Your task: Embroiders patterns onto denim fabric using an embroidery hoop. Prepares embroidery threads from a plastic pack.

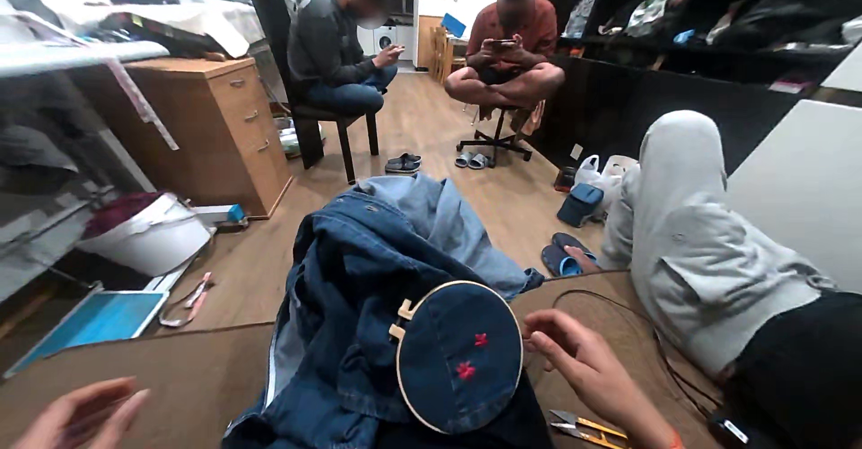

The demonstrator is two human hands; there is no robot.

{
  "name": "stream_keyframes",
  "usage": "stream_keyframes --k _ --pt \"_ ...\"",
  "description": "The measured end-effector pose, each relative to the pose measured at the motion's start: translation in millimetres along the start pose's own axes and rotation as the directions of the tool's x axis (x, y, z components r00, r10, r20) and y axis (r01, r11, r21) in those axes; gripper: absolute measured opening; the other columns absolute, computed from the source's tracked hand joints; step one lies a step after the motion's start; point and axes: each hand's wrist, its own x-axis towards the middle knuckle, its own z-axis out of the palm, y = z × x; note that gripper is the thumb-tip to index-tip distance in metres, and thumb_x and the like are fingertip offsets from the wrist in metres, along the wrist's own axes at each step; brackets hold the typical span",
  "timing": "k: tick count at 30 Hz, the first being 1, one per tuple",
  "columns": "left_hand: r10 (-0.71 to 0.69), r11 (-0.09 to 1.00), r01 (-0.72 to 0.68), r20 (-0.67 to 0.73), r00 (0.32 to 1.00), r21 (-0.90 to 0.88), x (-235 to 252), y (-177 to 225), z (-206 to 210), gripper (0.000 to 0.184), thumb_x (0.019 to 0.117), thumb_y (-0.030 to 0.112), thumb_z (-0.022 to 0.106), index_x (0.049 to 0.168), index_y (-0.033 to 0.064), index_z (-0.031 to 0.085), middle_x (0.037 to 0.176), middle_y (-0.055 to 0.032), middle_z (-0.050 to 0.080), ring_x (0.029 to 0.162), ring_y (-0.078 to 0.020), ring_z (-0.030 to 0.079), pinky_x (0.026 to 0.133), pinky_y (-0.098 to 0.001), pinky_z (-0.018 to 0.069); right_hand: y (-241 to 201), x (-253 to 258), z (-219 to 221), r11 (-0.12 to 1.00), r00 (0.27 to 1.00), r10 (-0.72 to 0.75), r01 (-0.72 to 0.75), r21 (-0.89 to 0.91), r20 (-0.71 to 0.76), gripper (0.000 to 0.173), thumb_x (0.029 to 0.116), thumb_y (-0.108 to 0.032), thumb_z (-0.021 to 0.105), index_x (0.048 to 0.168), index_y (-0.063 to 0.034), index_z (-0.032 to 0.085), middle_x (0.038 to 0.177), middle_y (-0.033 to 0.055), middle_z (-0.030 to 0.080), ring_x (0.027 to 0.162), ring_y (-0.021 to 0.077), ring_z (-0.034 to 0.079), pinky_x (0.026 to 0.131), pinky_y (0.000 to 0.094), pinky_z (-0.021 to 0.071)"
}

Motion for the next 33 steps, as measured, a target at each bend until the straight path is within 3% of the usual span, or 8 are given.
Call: stream_keyframes --k 2,3,7,14,18,22,27,33 --pt "0.136 0.933 -0.072 0.160 0.978 -0.353 -4.2 72.1 34.2 0.025 0.1035 0.015 0.058 0.115 -0.0071 0.059 0.108 -0.0063 0.069 0.097 -0.0085 0.068 0.087 -0.0316 0.0591 0.5 0.9 17.5 0.988 1.000 0.026 -0.027 0.154 0.006 0.039 0.1053 -0.034 0.053 0.128 -0.0037 0.063 0.109 0.0040 0.072 0.086 0.0109 0.072 0.067 0.0298 0.0618" --pt "0.177 0.889 -0.032 0.280 0.943 -0.456 -10.8 103.7 51.6 0.022 0.1035 0.014 0.056 0.116 -0.0040 0.061 0.109 -0.0041 0.071 0.097 -0.0091 0.070 0.087 -0.0336 0.0605 -0.3 2.0 24.6 0.978 0.999 0.037 -0.033 0.207 -0.014 0.038 0.1054 -0.034 0.053 0.127 -0.0044 0.064 0.108 0.0030 0.072 0.082 0.0094 0.071 0.065 0.0282 0.0606" --pt "0.213 0.891 0.057 0.526 0.824 -0.451 -28.3 170.6 108.1 0.039 0.1009 0.016 0.063 0.132 -0.0068 0.055 0.120 -0.0189 0.067 0.102 -0.0233 0.072 0.087 -0.0425 0.0612 -3.1 6.2 41.7 0.980 0.989 0.030 -0.001 0.200 -0.141 0.034 0.1004 -0.033 0.059 0.117 -0.0066 0.072 0.104 0.0038 0.067 0.080 0.0065 0.066 0.065 0.0232 0.0569" --pt "0.185 0.856 0.094 0.471 0.863 -0.508 -34.9 185.8 131.4 0.040 0.0982 0.012 0.066 0.127 -0.0091 0.049 0.106 -0.0145 0.068 0.088 -0.0171 0.072 0.080 -0.0365 0.0616 -15.9 0.0 43.3 0.884 0.988 0.025 0.049 0.464 -0.152 0.010 0.0941 -0.017 0.066 0.101 -0.0100 0.068 0.094 -0.0065 0.069 0.084 0.0018 0.066 0.076 0.0212 0.0575" --pt "0.174 0.660 0.203 0.410 0.895 -0.723 -40.2 185.7 125.8 0.028 0.0960 0.000 0.060 0.121 0.0027 0.048 0.097 0.0046 0.066 0.081 -0.0039 0.067 0.075 -0.0263 0.0599 -20.0 -4.7 41.7 0.605 0.998 -0.064 0.019 0.796 0.025 0.025 0.0986 -0.041 0.065 0.109 -0.0199 0.073 0.096 -0.0057 0.074 0.086 0.0019 0.069 0.077 0.0219 0.0588" --pt "0.157 0.555 0.260 0.407 0.900 -0.790 -43.3 180.3 122.1 0.029 0.0968 -0.003 0.057 0.121 0.0082 0.046 0.092 0.0075 0.069 0.079 -0.0046 0.068 0.072 -0.0262 0.0597 -33.2 -6.8 41.0 0.388 0.979 -0.107 -0.120 0.914 0.174 0.027 0.1017 -0.030 0.063 0.123 -0.0149 0.067 0.107 0.0048 0.075 0.094 0.0116 0.073 0.084 0.0316 0.0616" --pt "0.205 0.618 0.201 0.403 0.892 -0.760 -50.8 167.5 129.3 0.040 0.0931 -0.001 0.066 0.122 0.0082 0.040 0.093 0.0051 0.069 0.079 -0.0085 0.071 0.073 -0.0319 0.0616 -40.3 -2.7 49.1 0.569 0.994 0.006 0.085 0.818 -0.108 0.016 0.0946 -0.016 0.072 0.109 -0.0180 0.065 0.095 -0.0029 0.076 0.081 0.0048 0.073 0.074 0.0241 0.0621" --pt "0.196 0.670 0.065 0.261 0.945 -0.739 -53.2 172.1 146.9 0.032 0.0913 -0.002 0.068 0.103 0.0064 0.039 0.097 0.0000 0.063 0.078 -0.0072 0.068 0.069 -0.0292 0.0608 -39.7 15.2 65.9 0.733 0.846 -0.114 0.425 0.531 -0.520 0.026 0.0903 0.003 0.068 0.097 -0.0231 0.066 0.089 -0.0140 0.070 0.080 -0.0034 0.067 0.075 0.0151 0.0584"
